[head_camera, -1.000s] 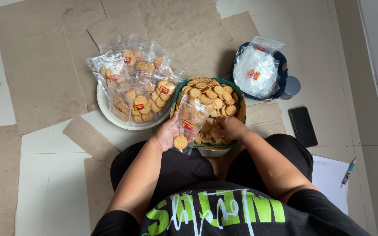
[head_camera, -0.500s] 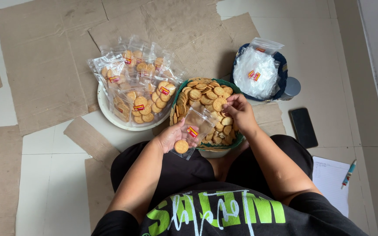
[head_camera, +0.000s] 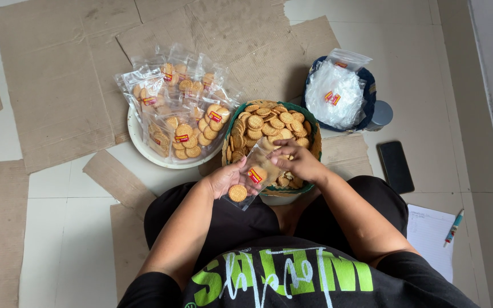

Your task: Manually picking up cookies from a basket and placing them into small plastic bags for individual sale.

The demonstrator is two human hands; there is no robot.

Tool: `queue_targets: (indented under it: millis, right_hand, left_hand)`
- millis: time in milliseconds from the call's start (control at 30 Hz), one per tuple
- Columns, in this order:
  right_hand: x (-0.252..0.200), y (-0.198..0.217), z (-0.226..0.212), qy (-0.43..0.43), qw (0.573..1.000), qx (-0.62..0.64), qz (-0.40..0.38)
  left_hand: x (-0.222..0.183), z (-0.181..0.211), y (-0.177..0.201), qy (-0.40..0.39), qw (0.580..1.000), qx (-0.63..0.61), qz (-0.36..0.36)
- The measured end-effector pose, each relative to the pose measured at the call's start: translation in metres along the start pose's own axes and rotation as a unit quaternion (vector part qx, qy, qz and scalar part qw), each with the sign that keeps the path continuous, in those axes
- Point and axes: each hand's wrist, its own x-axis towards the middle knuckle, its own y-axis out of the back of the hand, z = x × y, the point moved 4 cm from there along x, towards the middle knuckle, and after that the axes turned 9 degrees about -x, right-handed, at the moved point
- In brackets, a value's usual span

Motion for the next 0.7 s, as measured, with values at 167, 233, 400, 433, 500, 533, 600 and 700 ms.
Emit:
queue_targets:
  millis: [167,233,400,433,500,533,600,700]
  right_hand:
    - [0.006,-0.008,0.046,-0.083,0.988,0.101,0.081]
    - [0.007,0.000,0.046,-0.092,0.980,0.104,0.146]
    - [0.005,0.009,0.047,-0.123,0.942,0.195,0.242]
    - [0.006,0.010,0.050,-0.122,0.943,0.194,0.241]
    - [0.007,0.009,0.055,-0.096,0.949,0.209,0.216]
    - [0.006,0.015,0.055,-0.095,0.949,0.208,0.215]
    - [0.008,0.022,0.052,-0.088,0.961,0.200,0.168]
    - [0.002,0.028,0.028,-0.077,0.979,0.165,0.085]
  left_hand:
    - [-0.024,0.028,-0.030,-0.064,0.997,-0.049,0.005]
    - [-0.030,0.039,-0.024,-0.105,0.991,-0.078,0.027]
    - [-0.017,0.025,0.000,-0.187,0.974,-0.076,0.105]
    - [-0.009,0.019,0.007,-0.189,0.973,-0.077,0.105]
    - [0.005,0.011,0.023,-0.243,0.961,-0.035,0.128]
    - [0.004,0.012,0.020,-0.244,0.961,-0.036,0.128]
    - [0.000,0.018,0.015,-0.271,0.951,-0.030,0.145]
    - [0.001,0.023,0.027,-0.270,0.951,-0.020,0.147]
